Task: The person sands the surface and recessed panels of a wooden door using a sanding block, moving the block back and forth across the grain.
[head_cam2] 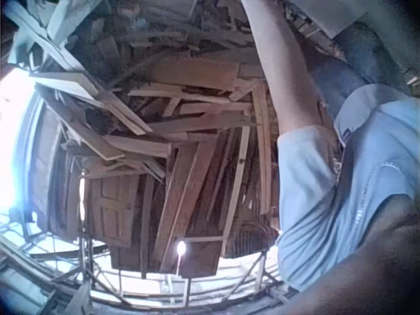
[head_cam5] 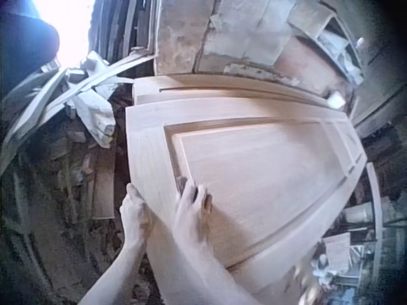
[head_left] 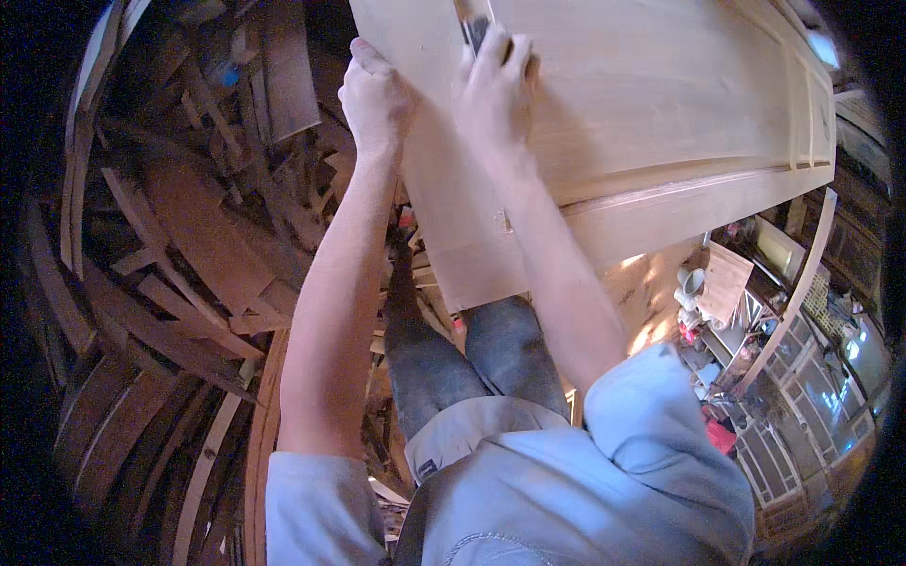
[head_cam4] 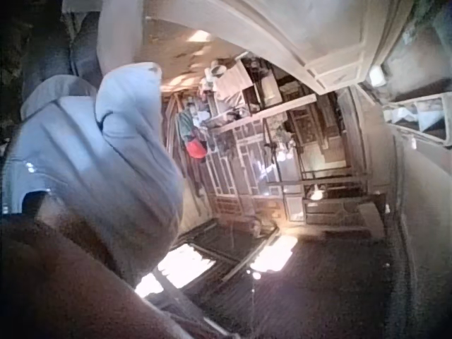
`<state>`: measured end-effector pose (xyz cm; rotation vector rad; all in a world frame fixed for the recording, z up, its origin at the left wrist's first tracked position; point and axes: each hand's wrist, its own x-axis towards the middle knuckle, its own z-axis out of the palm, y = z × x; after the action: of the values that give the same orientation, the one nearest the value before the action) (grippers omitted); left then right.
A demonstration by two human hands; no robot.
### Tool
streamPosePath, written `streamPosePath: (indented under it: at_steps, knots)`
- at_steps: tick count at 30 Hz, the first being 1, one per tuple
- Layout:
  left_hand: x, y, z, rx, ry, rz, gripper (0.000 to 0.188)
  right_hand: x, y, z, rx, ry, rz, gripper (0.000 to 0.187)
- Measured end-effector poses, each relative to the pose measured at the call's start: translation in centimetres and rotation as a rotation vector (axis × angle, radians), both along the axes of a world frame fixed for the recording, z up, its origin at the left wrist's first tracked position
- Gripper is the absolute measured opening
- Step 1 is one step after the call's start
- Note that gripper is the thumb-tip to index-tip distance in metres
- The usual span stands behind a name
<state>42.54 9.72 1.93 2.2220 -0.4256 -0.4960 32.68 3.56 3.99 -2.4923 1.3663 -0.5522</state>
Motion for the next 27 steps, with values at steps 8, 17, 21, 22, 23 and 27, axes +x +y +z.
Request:
streamPosePath:
  at_steps: [8, 17, 21, 22, 23, 27]
  knots:
    - [0.9, 0.1, -0.5, 0.028, 0.023, 0.036, 0.064, -11.0, 10.2, 1.5, 0.189, 0.012, -0.055, 0.042]
    - [1.1, 1.2, 0.4, 0.015, 0.084, 0.054, 0.061, -9.4, 9.2, 1.9, 0.16, 0.122, -0.037, 0.042]
    - [1.1, 1.0, 1.6, -0.047, 0.197, 0.124, 0.06, -9.8, 9.6, 1.2, 0.167, 0.138, -0.015, 0.041]
    - [1.1, 0.9, 1.7, -0.053, 0.2, 0.126, 0.06, -9.5, 9.2, 1.4, 0.131, 0.279, -0.037, 0.041]
    - [1.1, 0.9, 1.6, -0.037, 0.209, 0.121, 0.06, -8.0, 8.3, 1.3, 0.091, 0.248, -0.04, 0.041]
    - [1.4, 1.3, 0.9, -0.006, 0.243, 0.116, 0.058, 0.6, 1.6, 1.5, 0.058, 0.117, 0.022, 0.031]
